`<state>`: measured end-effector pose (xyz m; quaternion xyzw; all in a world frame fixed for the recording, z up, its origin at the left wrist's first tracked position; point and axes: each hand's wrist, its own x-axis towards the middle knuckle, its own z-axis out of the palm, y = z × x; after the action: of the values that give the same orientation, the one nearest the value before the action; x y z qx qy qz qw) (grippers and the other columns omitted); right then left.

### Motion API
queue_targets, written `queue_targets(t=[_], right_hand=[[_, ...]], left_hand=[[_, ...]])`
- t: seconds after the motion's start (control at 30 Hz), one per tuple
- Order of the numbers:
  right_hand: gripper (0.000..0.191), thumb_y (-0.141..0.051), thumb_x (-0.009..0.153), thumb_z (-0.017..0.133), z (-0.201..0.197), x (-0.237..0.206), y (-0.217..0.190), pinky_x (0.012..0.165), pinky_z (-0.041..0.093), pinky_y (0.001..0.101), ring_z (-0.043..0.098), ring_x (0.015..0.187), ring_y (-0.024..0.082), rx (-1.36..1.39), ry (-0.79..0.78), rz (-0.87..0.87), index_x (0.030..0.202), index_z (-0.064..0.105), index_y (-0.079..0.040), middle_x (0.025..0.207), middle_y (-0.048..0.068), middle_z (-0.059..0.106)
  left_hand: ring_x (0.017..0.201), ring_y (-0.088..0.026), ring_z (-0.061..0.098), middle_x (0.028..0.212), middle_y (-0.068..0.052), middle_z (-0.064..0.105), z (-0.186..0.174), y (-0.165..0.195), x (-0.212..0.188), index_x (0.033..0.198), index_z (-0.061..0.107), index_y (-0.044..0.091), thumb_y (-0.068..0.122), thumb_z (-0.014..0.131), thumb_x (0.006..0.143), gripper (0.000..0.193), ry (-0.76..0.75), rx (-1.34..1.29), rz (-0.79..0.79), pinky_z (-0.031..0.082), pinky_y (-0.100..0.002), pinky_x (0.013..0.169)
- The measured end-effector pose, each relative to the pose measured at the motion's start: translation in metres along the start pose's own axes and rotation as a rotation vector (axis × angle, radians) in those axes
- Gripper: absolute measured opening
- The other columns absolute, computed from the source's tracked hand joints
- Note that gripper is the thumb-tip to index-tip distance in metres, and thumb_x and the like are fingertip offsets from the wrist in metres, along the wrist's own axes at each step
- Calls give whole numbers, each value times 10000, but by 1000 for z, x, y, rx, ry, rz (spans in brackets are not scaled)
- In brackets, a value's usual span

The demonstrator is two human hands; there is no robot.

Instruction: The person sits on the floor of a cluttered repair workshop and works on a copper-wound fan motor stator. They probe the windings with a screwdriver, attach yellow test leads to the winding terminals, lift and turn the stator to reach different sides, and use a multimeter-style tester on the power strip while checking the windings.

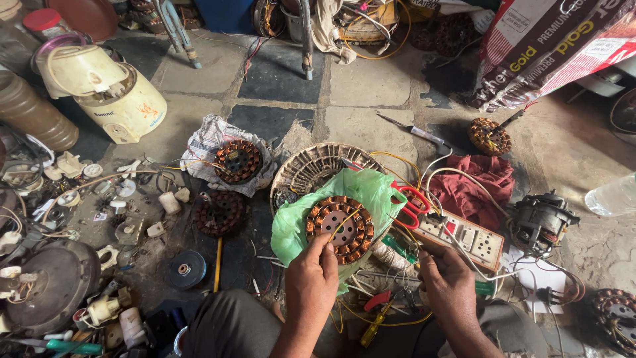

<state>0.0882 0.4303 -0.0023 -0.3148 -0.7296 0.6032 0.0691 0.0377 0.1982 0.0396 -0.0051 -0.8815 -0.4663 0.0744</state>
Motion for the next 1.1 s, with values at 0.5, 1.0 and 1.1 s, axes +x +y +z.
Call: queue_targets(t=[0.5, 1.0, 1.1], right_hand=[[278, -176, 978, 650, 1, -3, 0, 535, 476, 264, 564, 621, 101, 102, 11, 21, 1161, 675, 31, 826, 77, 684], [283, -175, 961, 660, 13, -12, -21, 535, 499, 267, 559, 596, 102, 74, -44, 24, 1154, 682, 31, 773, 56, 664], [268, -172, 965, 658, 14, -12, -20, 529, 490, 264, 555, 597, 99, 55, -40, 8, 1135, 686, 34, 752, 55, 652]], left_hand=[[753, -294, 782, 859, -156, 777, 0, -3, 0, 1126, 721, 69, 177, 616, 959, 225, -19, -22, 6, 603, -396, 620], [752, -314, 773, 854, -161, 775, -4, -6, 1, 1119, 727, 70, 177, 623, 953, 223, -6, -18, -4, 597, -410, 627], [759, -316, 774, 862, -163, 776, -4, -7, 2, 1114, 726, 63, 168, 626, 952, 218, 9, -25, 14, 601, -407, 635]])
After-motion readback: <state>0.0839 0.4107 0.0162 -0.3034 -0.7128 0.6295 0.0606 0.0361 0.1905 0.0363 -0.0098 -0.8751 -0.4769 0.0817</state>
